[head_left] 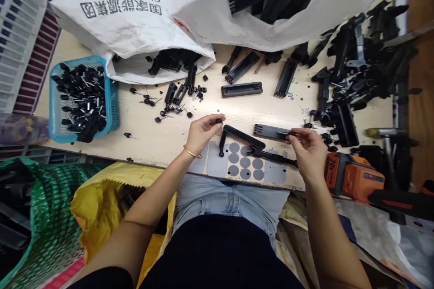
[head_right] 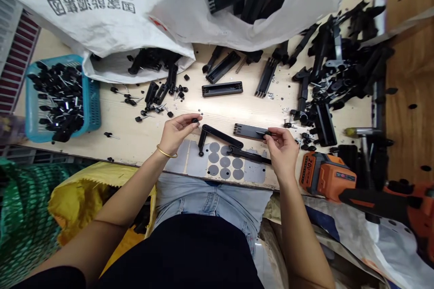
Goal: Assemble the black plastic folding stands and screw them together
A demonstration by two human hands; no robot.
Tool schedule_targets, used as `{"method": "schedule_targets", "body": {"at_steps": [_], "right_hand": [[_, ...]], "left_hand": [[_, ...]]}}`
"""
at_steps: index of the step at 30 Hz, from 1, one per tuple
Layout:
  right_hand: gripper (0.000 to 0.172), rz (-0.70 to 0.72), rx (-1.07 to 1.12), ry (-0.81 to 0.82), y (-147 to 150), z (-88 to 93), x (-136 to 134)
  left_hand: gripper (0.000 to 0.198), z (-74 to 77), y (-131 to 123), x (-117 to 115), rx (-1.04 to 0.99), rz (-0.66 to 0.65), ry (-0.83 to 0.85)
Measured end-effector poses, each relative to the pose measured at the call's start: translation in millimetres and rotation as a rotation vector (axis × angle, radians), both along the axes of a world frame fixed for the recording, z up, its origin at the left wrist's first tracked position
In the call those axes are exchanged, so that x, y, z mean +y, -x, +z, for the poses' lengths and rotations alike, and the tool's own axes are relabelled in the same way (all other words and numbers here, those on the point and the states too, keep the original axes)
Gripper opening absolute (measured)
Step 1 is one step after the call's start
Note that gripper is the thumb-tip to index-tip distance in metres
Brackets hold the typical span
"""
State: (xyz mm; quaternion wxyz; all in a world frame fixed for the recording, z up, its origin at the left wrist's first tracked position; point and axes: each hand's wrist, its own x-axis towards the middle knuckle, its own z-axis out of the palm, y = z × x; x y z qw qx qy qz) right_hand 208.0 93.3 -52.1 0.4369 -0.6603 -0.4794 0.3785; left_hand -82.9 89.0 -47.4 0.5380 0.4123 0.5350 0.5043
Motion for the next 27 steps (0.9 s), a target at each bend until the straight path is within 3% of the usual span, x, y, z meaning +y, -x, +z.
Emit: {"method": "schedule_targets", "body": {"at_steps": [11, 22, 27], "right_hand": [[0.026, 0.046, 0.073, 0.014, 14, 11.7, -14], [0.022, 0.091, 0.198, 0.083, 36, 29.7, -33], [0.022, 0.060, 0.177, 0.039, 44, 18.0, -38]], "left_hand": [[0.030, -1.8, -3, 0, -0.218, 0.020, 0.162], [0.027, -5.8, -4, -3, -0.203, 0.066, 0.171], [0.026, -3.3, -4, 3, -0.079, 0.064, 0.070]]}}
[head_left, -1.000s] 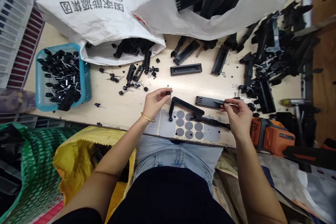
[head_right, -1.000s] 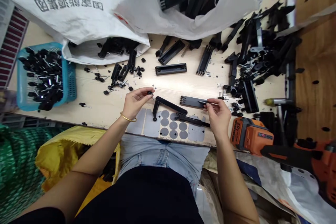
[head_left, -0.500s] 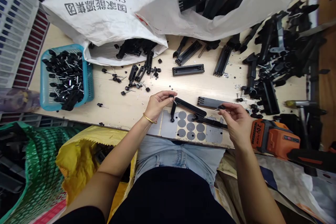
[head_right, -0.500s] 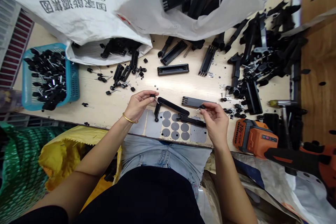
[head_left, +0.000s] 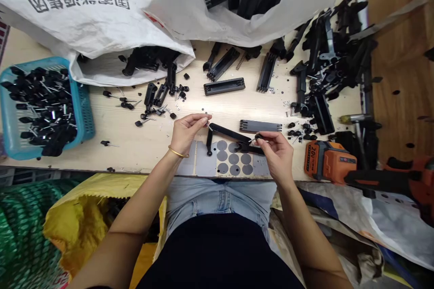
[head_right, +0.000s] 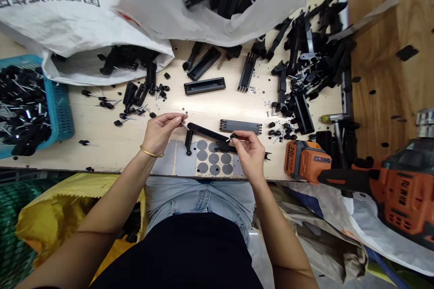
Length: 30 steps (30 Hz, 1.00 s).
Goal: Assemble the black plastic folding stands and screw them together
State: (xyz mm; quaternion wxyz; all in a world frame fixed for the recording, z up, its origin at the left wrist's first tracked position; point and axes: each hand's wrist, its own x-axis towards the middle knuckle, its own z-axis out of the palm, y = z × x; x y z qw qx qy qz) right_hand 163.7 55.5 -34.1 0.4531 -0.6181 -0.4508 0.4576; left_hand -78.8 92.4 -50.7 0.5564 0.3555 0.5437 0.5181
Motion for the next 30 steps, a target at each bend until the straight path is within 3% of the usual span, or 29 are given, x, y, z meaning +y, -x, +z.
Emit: {"method": "schedule_targets", "body": {"at_steps": [4, 10, 16, 22, 28, 30], "right_hand": [[0.017, 0.043, -0.144, -0.086, -1, -9.0, -1], [0.012, 0.360, -0.688, -0.500, 2, -7.0, -3], [0.028, 0.364, -0.780, -0.636, -7, -35.3, -9], [0.050, 0.516, -0.985, -0.657, -24, -46.2, -15], [0.056, 0.491, -1.138, -0.553, -17, -45.9, -26], [0.059, 0.445, -1.135, -0.526, -12, -48.2, -29]], "left_hand": [[0.026, 2.5, -3, 10, 0.134, -0.025, -0.082], [0.025, -5.0, -6, 14, 0.265, -0.092, -0.113], [0.020, -10.4, -3, 3, 0.446, -0.055, -0.247], [0.014, -6.2, 2, 4, 0.833, -0.287, -0.715], [0.015, -0.2, 20, 5, 0.874, -0.499, -0.764], [0.015, 0.7, 22, 2, 0.858, -0.515, -0.732]]}}
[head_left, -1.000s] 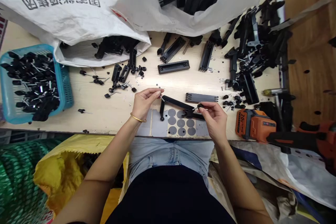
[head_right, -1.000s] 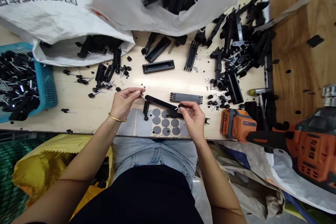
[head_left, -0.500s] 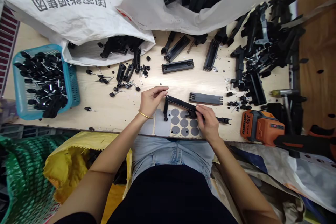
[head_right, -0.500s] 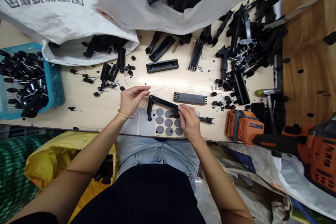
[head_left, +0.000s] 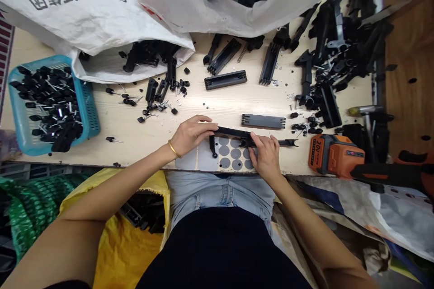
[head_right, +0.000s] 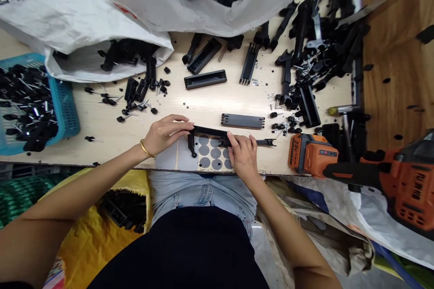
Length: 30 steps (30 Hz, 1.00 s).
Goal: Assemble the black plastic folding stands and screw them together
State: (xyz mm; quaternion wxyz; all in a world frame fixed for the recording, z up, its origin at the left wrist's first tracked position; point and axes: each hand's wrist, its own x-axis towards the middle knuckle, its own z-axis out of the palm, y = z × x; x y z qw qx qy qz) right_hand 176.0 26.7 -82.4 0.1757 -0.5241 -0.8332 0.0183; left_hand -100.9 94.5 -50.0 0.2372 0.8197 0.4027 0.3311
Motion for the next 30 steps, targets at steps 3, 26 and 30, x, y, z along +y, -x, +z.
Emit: {"method": "schedule_targets", "body": {"at_steps": [3, 26, 30], "right_hand": [[0.065, -0.017, 0.023, -0.054, 3, -5.8, 0], [0.059, 0.298, -0.191, 0.157, 79, 15.6, 59], [0.058, 0.294, -0.285, 0.087, 72, 6.7, 60]], "left_hand": [[0.014, -0.2, -2, -3, -0.060, 0.069, 0.013], [0.069, -16.9, -43, -61, 0.316, 0.439, 0.663], [0.072, -15.2, -51, -52, 0.371, 0.436, 0.697]]}}
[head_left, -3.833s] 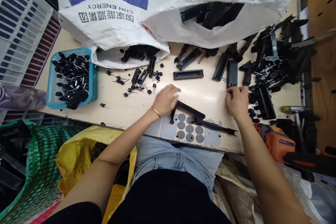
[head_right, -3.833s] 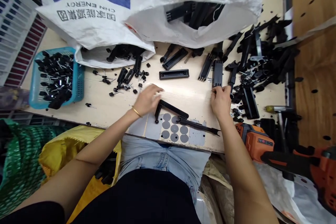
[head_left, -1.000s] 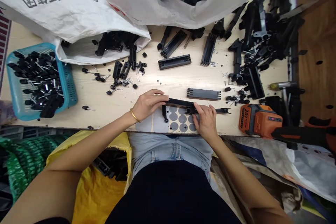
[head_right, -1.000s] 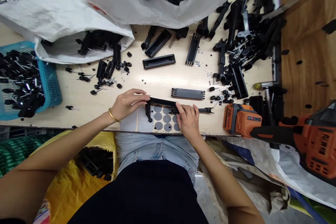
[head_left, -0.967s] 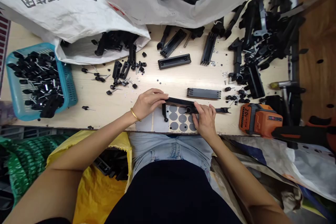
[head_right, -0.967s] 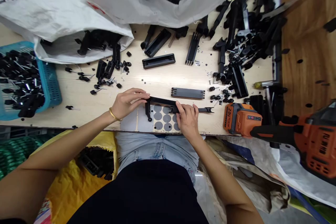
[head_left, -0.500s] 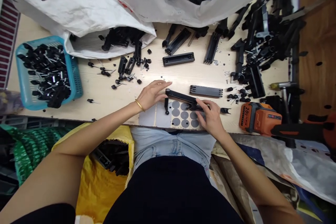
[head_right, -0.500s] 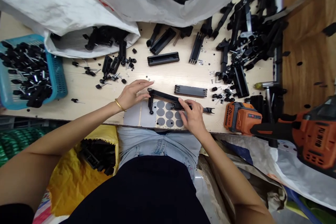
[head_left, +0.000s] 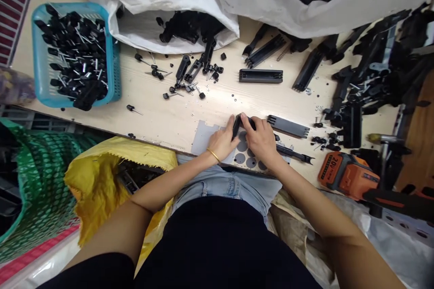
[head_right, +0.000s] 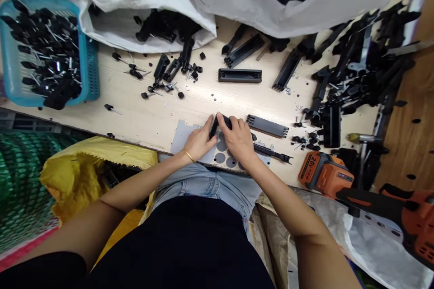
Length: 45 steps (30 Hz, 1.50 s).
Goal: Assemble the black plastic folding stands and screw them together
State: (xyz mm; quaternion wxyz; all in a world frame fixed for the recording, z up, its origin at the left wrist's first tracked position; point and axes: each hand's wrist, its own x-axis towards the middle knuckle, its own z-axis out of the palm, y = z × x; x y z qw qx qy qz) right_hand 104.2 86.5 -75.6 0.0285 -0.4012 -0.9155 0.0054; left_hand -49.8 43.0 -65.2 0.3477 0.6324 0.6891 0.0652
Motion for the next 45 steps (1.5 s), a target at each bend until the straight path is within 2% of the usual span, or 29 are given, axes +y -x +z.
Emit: {"method": "schedule_targets", "body": {"at_steps": [3, 8, 13, 15, 17, 19, 21, 22, 24, 26, 28, 31, 33, 36, 40, 42, 44, 45], "right_hand": [[0.060, 0.027, -0.033, -0.037, -1, 2.6, 2], [0.063, 0.060, -0.032, -0.027, -2, 1.5, 5], [0.059, 0.025, -0.021, 0.005, 1, -2.1, 5], [0.061, 0.021, 0.007, 0.038, 3, 0.6, 2], [0.065, 0.025, 0.082, 0.049, 0, 7.8, -5], [0.067, 0.005, 0.202, 0.005, -12, 18.5, -16], [0.064, -0.086, 0.316, -0.050, -31, 27.8, -29], [0.063, -0.144, 0.347, -0.055, -43, 30.1, -36], [0.064, -0.197, 0.328, -0.005, -68, 27.5, -45], [0.067, -0.148, 0.245, 0.039, -88, 15.7, -48], [0.066, -0.087, 0.194, -0.014, -102, -0.3, -44], [0.058, -0.062, 0.191, -0.103, -109, -16.9, -35], [0.054, -0.070, 0.186, -0.066, -106, -17.0, -33], [0.054, -0.117, 0.208, 0.040, -91, -1.9, -43], [0.051, -0.154, 0.275, 0.064, -66, 29.9, -65], [0.043, -0.089, 0.279, 0.097, -63, 46.6, -69], [0.036, 0.016, 0.222, 0.178, -68, 63.4, -70], [0.038, 0.060, 0.170, 0.236, -71, 71.9, -70]], "left_hand": [[0.074, 7.9, 2, 6, 0.039, -0.004, 0.064], [0.071, 13.8, 15, 12, 0.038, -0.168, 0.082], [0.074, 16.0, -3, 10, -0.026, -0.023, 0.139], [0.072, 24.5, -2, 9, -0.034, -0.058, 0.153], [0.053, 36.8, 8, 9, 0.025, -0.131, 0.048], [0.035, 46.6, 19, 14, 0.063, -0.182, -0.224], [0.034, 47.1, 24, 23, 0.009, -0.301, -0.514], [0.037, 43.0, 22, 28, -0.032, -0.398, -0.599], [0.053, 28.5, 16, 36, -0.071, -0.594, -0.618], [0.068, 12.0, 9, 41, -0.040, -0.709, -0.540], [0.079, 1.1, 8, 44, 0.005, -0.764, -0.492], [0.100, 0.3, 15, 47, 0.050, -0.880, -0.492], [0.110, 6.2, 19, 49, 0.099, -0.998, -0.484], [0.111, 14.7, 18, 48, 0.191, -1.072, -0.468], [0.084, 22.6, 9, 31, 0.215, -0.997, -0.382], [0.061, 30.1, 9, 21, 0.193, -0.955, -0.325], [0.043, 41.5, 15, 14, 0.152, -0.981, -0.272], [0.039, 48.0, 20, 10, 0.129, -1.006, -0.250]]}}
